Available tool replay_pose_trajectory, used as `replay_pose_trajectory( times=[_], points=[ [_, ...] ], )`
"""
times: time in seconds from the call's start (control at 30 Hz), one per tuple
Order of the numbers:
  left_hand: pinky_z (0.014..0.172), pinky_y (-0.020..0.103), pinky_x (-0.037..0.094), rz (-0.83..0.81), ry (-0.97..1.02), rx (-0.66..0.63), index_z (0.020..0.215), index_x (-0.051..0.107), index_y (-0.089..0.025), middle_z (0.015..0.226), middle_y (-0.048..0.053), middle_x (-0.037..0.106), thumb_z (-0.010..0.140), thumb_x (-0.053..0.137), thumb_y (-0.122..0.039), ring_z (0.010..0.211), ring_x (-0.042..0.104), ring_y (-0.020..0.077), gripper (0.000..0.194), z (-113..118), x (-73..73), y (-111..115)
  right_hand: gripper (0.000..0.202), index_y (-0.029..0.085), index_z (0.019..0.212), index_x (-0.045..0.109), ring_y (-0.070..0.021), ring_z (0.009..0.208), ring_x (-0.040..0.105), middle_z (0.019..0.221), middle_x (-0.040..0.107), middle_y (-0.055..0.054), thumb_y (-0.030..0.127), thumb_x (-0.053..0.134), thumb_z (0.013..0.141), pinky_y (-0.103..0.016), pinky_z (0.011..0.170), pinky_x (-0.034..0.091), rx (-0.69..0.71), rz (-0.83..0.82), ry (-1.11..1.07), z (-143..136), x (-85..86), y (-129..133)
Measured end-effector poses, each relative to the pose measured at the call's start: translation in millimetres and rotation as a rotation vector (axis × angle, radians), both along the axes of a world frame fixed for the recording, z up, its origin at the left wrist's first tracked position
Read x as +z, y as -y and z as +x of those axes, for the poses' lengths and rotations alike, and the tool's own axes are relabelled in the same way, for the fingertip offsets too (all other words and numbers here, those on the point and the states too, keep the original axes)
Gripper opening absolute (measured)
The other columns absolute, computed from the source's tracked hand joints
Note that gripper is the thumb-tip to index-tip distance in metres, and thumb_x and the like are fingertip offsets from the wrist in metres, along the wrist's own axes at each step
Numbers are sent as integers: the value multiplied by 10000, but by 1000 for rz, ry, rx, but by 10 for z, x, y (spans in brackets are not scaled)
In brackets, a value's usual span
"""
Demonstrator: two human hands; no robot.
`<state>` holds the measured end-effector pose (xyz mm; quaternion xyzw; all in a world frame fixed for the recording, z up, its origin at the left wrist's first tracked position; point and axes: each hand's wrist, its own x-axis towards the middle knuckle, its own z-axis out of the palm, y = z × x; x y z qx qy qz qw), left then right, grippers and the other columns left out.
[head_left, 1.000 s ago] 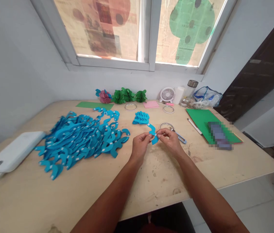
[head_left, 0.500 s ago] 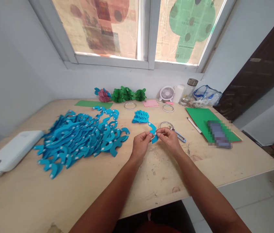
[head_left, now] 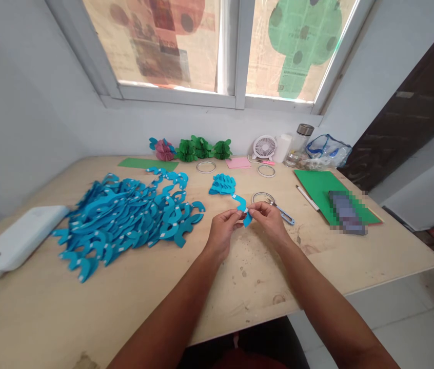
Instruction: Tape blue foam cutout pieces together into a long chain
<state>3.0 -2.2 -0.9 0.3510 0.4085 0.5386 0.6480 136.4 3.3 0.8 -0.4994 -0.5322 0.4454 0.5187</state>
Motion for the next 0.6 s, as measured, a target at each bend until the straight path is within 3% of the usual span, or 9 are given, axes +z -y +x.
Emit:
replay_pose_trajectory(
  times=[0.33,0.6],
  points=[
    [716,320,458,-21,51,3,701,696,-138,757,88,673,561,728,-323,775,608,194,234,6,-7,5,156,172,717,630,-161,638,595,701,662,-31,322,624,675,-275,615,470,-28,-12,-22,-33,25,21],
    [675,287,454,15,-36,21,666,691,-151,726,65,667,545,729,-329,716,591,169,218,7,-38,-16,151,176,722,634,-158,635,578,711,664,-33,320,614,683,-285,624,466,-48,4,37,-47,30,41]
  ],
)
